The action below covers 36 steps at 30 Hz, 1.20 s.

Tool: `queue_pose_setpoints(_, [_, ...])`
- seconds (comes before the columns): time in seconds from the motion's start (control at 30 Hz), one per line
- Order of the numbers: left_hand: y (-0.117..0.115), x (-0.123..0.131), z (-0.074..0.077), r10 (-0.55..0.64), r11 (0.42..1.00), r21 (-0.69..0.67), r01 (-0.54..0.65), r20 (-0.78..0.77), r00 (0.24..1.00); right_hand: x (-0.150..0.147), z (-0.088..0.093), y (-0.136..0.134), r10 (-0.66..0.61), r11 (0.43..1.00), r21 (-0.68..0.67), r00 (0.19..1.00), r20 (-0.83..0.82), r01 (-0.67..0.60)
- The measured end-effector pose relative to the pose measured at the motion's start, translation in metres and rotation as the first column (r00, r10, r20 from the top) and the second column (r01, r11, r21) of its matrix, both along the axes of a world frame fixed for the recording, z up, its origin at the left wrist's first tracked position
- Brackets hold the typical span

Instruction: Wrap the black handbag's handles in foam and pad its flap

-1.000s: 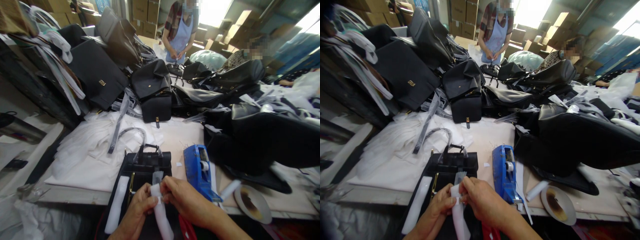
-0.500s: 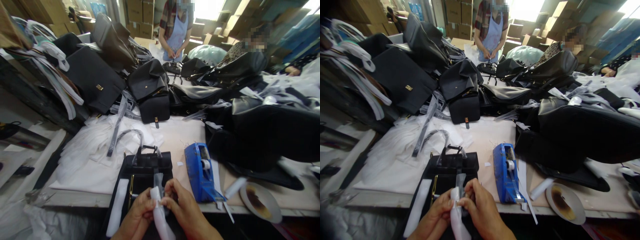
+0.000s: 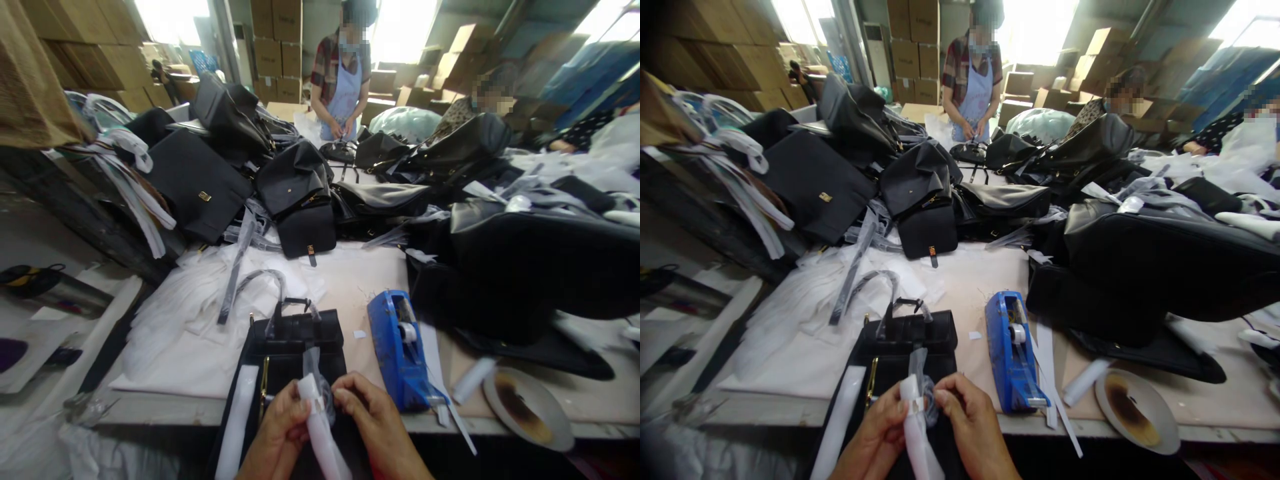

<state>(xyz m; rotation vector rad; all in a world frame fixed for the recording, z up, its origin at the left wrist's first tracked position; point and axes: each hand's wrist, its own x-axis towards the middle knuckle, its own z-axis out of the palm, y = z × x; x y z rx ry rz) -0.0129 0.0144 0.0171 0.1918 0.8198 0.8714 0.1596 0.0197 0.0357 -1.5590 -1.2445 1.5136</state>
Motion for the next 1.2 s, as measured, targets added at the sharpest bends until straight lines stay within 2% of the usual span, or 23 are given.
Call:
queue_pose_setpoints(0.13, [-0.003, 0.001, -0.001, 0.025, 0.999, 0.048, -0.023, -0.061, 0.998, -0.011, 0.010, -0.007, 0.079, 0.995, 0.054, 0.988, 0.135, -0.087])
queue_pose_setpoints(0.37, [-0.007, 0.000, -0.004, 0.030, 0.995, 0.099, -0.014, -0.164, 0.986, -0.025, 0.006, -0.011, 0.057, 0.988, 0.129, 0.968, 0.244, -0.091])
queue_pose_setpoints(0.47, [-0.006, -0.001, -0.013, 0.023, 0.995, 0.104, -0.006, -0.169, 0.985, -0.023, -0.001, -0.010, 0.067, 0.984, 0.144, 0.971, 0.229, -0.102])
queue_pose_setpoints(0.6, [-0.004, -0.001, -0.034, 0.028, 0.986, 0.166, 0.007, -0.209, 0.978, -0.019, -0.015, -0.016, 0.098, 0.982, 0.150, 0.986, 0.133, -0.118])
queue_pose_setpoints(0.73, [-0.004, -0.001, -0.045, 0.057, 0.973, 0.230, 0.017, -0.312, 0.949, -0.018, -0.031, -0.029, -0.015, 0.981, 0.194, 0.981, 0.194, -0.024])
queue_pose_setpoints(0.83, [-0.007, -0.003, -0.035, 0.060, 0.960, 0.275, 0.045, -0.363, 0.930, -0.022, -0.038, -0.035, -0.087, 0.983, 0.175, 0.987, 0.136, 0.063])
queue_pose_setpoints(1.0, [-0.013, -0.011, 0.000, 0.057, 0.944, 0.313, 0.099, -0.452, 0.890, -0.028, -0.043, -0.034, -0.189, 0.980, 0.022, 0.964, -0.185, 0.196])
queue_pose_setpoints(1.07, [-0.017, -0.013, 0.004, 0.077, 0.945, 0.311, 0.101, -0.510, 0.857, -0.030, -0.044, -0.033, -0.183, 0.983, -0.012, 0.957, -0.226, 0.185])
queue_pose_setpoints(1.2, [-0.023, -0.015, -0.002, 0.040, 0.952, 0.274, 0.140, -0.560, 0.827, -0.025, -0.047, -0.031, -0.149, 0.989, -0.017, 0.971, -0.185, 0.148])
